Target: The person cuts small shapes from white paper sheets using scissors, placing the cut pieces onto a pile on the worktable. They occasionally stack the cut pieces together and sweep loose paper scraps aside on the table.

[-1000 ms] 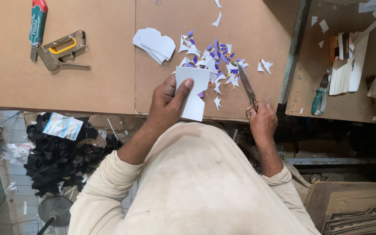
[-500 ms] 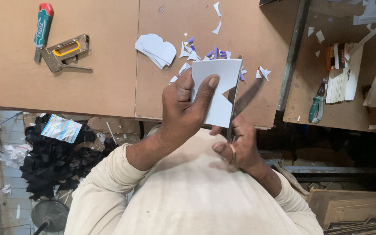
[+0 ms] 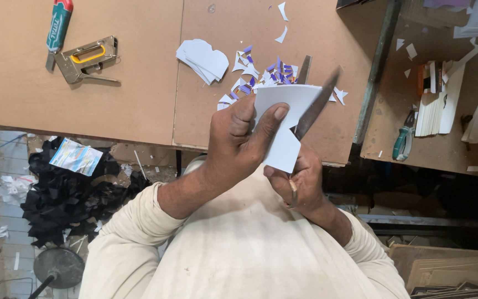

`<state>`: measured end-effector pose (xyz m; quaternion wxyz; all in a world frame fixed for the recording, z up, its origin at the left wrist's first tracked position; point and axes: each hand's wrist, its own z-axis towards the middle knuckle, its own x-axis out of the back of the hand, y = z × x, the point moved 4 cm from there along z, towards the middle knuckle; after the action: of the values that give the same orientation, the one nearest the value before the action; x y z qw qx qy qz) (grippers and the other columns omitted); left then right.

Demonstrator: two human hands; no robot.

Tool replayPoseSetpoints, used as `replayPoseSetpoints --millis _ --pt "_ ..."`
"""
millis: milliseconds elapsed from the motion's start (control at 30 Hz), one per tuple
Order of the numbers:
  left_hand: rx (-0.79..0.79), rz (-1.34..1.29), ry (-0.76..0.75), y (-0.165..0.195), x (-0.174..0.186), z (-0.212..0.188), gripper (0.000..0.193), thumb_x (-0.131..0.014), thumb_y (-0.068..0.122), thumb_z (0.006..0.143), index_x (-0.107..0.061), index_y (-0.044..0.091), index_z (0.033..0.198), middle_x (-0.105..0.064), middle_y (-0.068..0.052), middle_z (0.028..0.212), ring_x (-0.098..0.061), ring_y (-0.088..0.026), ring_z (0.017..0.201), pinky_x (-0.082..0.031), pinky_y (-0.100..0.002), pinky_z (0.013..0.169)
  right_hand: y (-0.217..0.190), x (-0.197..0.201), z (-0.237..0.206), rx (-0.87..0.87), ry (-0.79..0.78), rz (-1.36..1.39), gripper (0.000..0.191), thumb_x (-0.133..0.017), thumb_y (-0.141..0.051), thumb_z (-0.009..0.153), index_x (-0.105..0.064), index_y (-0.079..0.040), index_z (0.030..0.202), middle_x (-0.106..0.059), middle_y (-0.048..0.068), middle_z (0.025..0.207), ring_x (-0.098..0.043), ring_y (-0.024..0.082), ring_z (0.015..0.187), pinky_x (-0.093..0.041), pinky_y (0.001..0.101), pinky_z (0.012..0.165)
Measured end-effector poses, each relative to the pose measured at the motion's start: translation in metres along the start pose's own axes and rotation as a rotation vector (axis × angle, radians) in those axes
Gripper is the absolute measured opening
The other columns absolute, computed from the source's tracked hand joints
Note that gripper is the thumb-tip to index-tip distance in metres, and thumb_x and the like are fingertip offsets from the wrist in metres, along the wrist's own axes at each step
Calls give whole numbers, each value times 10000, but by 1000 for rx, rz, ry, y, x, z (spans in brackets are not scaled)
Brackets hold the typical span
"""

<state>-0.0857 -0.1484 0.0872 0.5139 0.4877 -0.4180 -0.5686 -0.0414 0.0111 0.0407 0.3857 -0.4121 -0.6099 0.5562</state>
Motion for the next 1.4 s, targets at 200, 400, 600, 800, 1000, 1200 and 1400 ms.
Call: replayPoseSetpoints --millis 200,400,600,800,1000,1200,1400 --pt "142 -92 -170 12 15 4 166 -607 163 1116 -683 20 1076 -691 21 844 -593 -12 751 -485 -228 621 -3 20 0 -15 -103 -55 341 -650 -124 874 -659 65 1158 -651 -11 814 -572 7 678 -440 183 602" --pt "286 -25 -290 1 9 0 179 -646 172 1085 -698 6 1041 -680 12 804 -577 -24 733 -485 -226 604 -1 33 -3 -109 -149 41 318 -686 -89 905 -633 75 1172 -671 5 908 -595 30 780 -467 197 683" --pt "568 -239 -413 -23 0 2 232 -630 231 1034 -706 25 1106 -749 5 847 -669 -35 721 -551 -234 613 18 54 -7 -138 -164 -8 262 -712 -95 880 -668 55 1090 -623 -24 807 -535 21 683 -420 199 600" --pt "710 -248 -410 -48 -8 2 273 -658 272 1000 -729 22 1084 -722 14 796 -626 -39 668 -508 -247 563 41 73 -18 -313 -46 44 200 -737 -113 910 -709 64 1000 -617 22 704 -524 58 594 -398 222 537" --pt "360 -90 -97 -59 -16 -5 253 -629 285 1091 -702 44 1114 -696 36 883 -593 -29 791 -514 -247 674 21 59 -10 -236 73 335 288 -720 -159 875 -634 -10 1106 -675 14 890 -662 93 817 -567 277 770" --pt "611 -343 -72 -74 -20 -21 294 -648 289 1049 -709 37 1188 -722 -10 947 -653 -77 838 -561 -273 707 -3 58 0 -442 126 182 272 -766 -194 870 -662 8 1021 -691 60 852 -666 140 792 -542 295 740" --pt "769 -336 -364 -65 -7 -25 294 -698 241 965 -733 -8 1118 -772 -80 972 -741 -142 852 -660 -317 664 9 61 1 -493 100 295 341 -797 -237 839 -660 3 1040 -687 68 876 -660 150 796 -535 313 750"
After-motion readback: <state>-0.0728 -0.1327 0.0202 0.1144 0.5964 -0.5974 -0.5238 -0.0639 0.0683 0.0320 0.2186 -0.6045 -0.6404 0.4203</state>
